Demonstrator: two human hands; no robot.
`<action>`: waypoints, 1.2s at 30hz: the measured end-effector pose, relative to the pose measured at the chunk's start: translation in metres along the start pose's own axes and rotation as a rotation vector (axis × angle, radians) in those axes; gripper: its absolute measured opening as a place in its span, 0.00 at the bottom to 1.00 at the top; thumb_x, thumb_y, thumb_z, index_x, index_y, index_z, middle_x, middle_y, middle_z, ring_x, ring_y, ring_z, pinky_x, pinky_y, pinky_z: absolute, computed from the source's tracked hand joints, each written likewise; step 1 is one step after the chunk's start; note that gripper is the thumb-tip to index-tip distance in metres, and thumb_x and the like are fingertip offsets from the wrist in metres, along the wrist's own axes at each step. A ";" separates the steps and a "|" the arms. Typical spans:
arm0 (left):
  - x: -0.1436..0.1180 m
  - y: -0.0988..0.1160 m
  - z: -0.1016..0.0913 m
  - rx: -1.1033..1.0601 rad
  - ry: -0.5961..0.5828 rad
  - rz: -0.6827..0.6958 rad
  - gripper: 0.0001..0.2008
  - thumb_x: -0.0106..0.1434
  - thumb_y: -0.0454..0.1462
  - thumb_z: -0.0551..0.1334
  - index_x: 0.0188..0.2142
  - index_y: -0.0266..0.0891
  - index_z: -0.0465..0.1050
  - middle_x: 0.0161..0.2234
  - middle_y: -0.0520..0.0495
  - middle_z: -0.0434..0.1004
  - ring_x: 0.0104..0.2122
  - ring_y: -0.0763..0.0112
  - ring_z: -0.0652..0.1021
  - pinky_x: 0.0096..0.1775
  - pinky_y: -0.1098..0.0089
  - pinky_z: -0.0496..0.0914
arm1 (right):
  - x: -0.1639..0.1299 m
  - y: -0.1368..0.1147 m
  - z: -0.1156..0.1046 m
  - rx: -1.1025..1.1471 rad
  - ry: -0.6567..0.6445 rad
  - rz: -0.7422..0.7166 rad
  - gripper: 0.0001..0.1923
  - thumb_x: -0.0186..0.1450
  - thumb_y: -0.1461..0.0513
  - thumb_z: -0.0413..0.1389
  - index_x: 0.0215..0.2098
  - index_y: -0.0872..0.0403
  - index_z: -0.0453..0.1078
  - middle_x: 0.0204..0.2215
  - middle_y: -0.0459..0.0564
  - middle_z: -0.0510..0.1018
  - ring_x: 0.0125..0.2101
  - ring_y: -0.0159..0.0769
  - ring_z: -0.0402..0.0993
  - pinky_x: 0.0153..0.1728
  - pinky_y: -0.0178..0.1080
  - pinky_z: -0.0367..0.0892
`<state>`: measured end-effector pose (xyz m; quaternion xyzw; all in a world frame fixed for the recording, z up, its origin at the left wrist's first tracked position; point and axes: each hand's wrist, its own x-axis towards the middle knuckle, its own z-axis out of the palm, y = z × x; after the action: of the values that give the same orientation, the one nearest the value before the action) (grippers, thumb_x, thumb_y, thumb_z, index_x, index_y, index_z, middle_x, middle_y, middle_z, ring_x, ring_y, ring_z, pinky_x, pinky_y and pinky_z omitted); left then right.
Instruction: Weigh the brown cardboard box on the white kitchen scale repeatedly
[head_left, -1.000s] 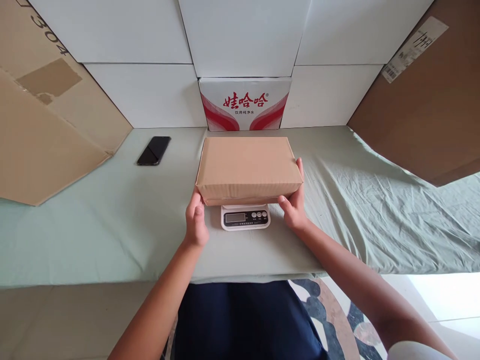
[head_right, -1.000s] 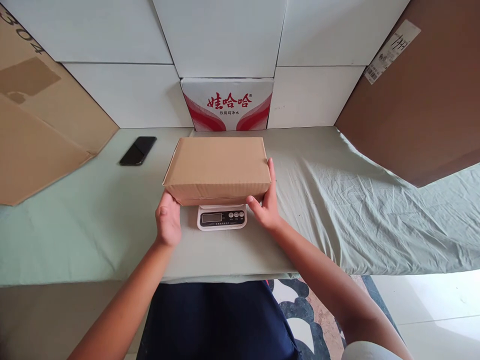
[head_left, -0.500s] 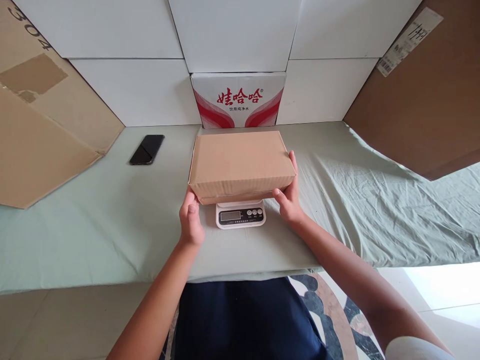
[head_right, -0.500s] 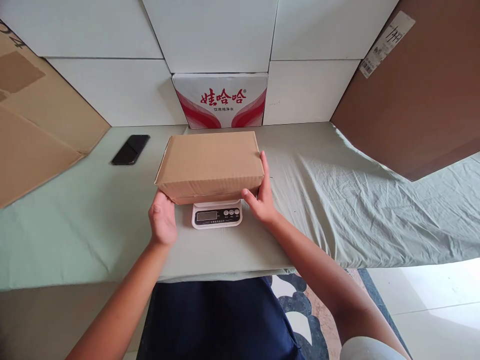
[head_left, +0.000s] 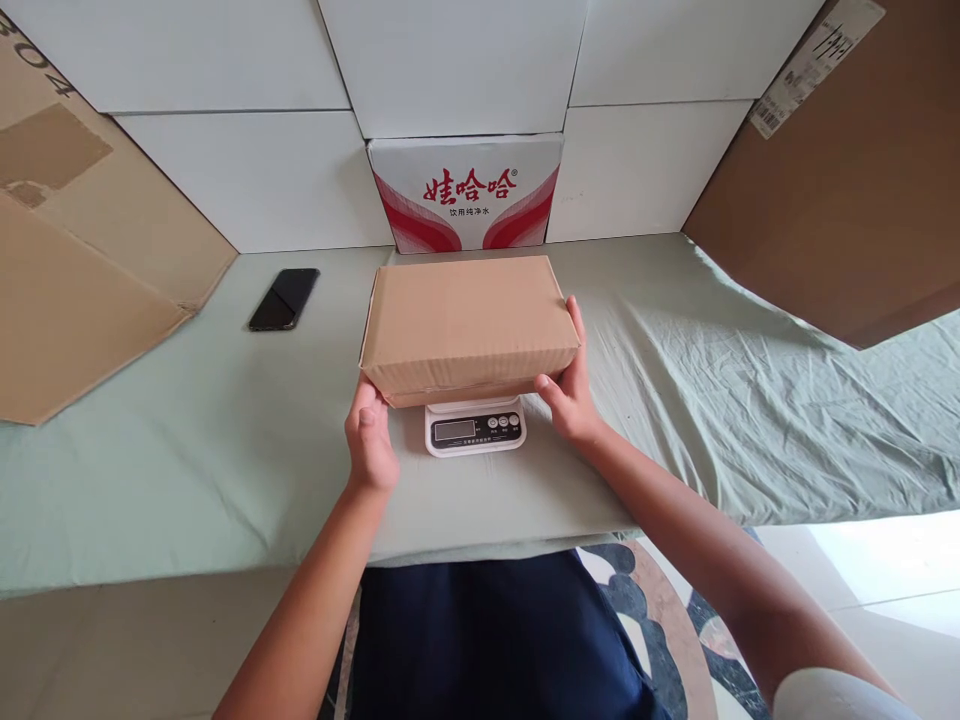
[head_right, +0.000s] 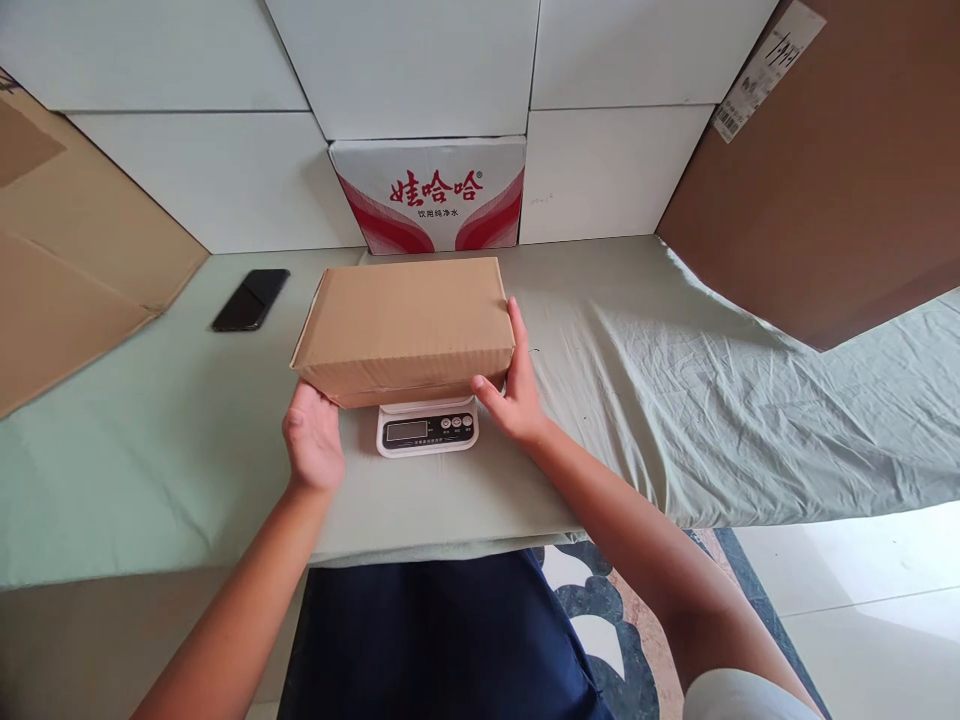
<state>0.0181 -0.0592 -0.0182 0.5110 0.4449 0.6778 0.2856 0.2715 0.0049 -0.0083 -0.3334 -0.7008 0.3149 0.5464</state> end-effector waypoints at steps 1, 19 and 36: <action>0.000 0.000 0.000 0.000 -0.001 0.000 0.38 0.65 0.67 0.52 0.59 0.44 0.75 0.54 0.39 0.80 0.58 0.49 0.78 0.56 0.56 0.73 | 0.000 0.000 0.000 0.000 -0.001 -0.001 0.54 0.64 0.33 0.54 0.78 0.35 0.31 0.79 0.44 0.45 0.78 0.55 0.46 0.77 0.63 0.51; -0.002 0.002 -0.001 -0.029 -0.011 -0.020 0.38 0.65 0.66 0.53 0.60 0.45 0.75 0.56 0.39 0.79 0.58 0.49 0.77 0.56 0.57 0.74 | 0.002 0.001 0.000 0.003 0.002 -0.009 0.54 0.65 0.33 0.53 0.78 0.36 0.31 0.79 0.45 0.46 0.78 0.55 0.46 0.77 0.63 0.50; -0.003 0.007 -0.004 -0.088 0.004 -0.057 0.41 0.64 0.67 0.54 0.67 0.48 0.70 0.68 0.40 0.71 0.71 0.48 0.67 0.68 0.54 0.63 | -0.004 -0.014 0.004 0.071 0.062 0.103 0.51 0.67 0.34 0.52 0.78 0.40 0.37 0.79 0.48 0.48 0.78 0.52 0.46 0.78 0.59 0.49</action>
<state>0.0159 -0.0656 -0.0135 0.4837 0.4295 0.6894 0.3259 0.2664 -0.0067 -0.0005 -0.3590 -0.6537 0.3567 0.5626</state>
